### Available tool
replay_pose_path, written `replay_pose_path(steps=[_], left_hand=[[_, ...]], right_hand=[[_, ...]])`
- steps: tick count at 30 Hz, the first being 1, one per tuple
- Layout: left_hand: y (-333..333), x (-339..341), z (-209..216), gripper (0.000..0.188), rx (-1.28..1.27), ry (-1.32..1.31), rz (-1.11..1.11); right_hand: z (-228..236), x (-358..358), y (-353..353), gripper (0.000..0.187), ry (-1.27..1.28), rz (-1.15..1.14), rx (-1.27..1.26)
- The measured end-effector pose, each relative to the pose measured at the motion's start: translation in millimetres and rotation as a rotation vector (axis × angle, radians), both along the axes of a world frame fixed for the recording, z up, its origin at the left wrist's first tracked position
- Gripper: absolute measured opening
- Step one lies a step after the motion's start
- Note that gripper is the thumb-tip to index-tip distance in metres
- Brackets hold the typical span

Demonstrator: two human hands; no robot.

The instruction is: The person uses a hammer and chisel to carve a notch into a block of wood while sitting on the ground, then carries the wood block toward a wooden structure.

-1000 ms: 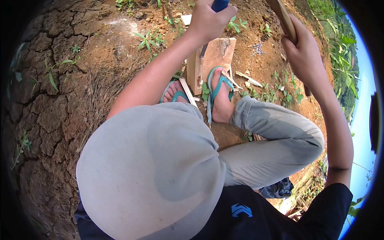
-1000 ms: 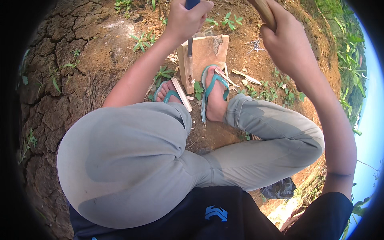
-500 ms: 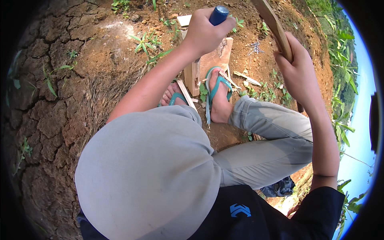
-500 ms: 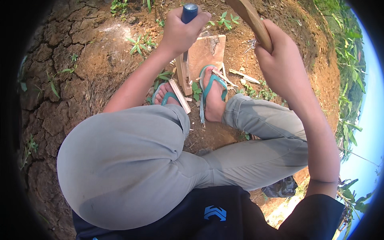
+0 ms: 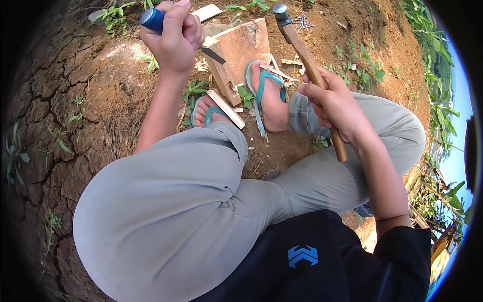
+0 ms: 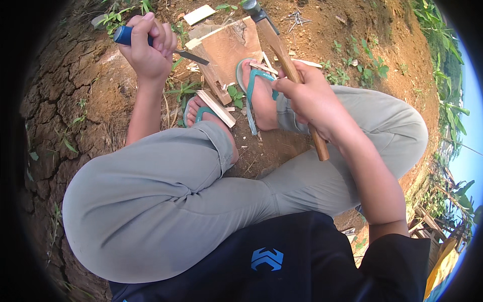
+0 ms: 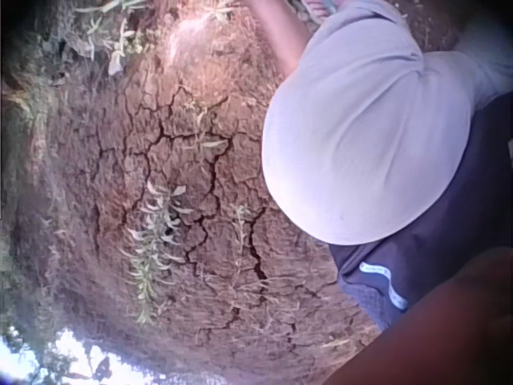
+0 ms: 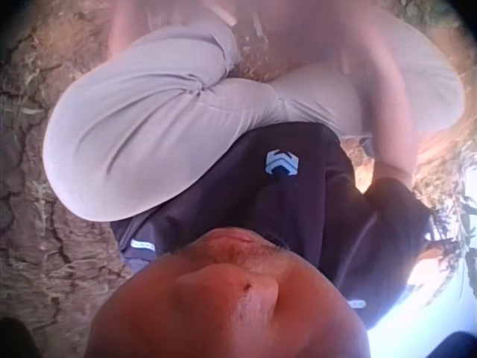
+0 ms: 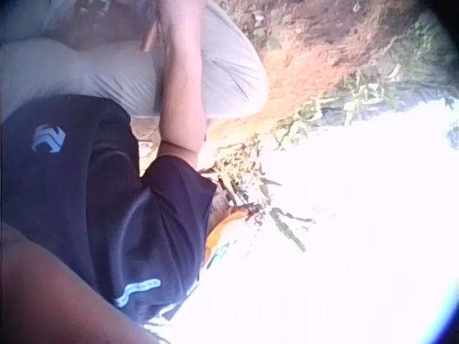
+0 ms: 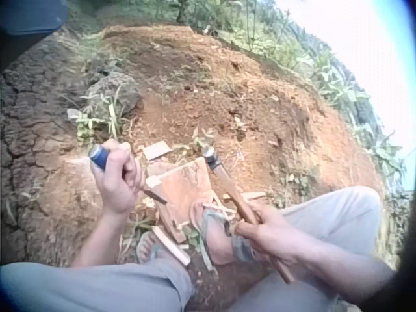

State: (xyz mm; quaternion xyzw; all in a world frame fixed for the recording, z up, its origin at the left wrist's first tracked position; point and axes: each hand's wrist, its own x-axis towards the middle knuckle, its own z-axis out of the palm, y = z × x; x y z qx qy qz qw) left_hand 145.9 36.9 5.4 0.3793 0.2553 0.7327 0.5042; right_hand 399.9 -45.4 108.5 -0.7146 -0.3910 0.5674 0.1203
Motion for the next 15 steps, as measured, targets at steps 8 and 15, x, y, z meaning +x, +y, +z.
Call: replay_pose_path(steps=[8,15], left_hand=[[13.4,31.0,-14.2,0.037,0.017,-0.456,-0.256],[9.5,43.8,-22.2,0.037,-0.177,0.176,-0.061]], right_hand=[[-7.0,-8.4,-3.9,0.022,0.077,-0.027,0.000],[-9.8,-0.9,2.3,0.023,-0.127,0.111,0.261]])
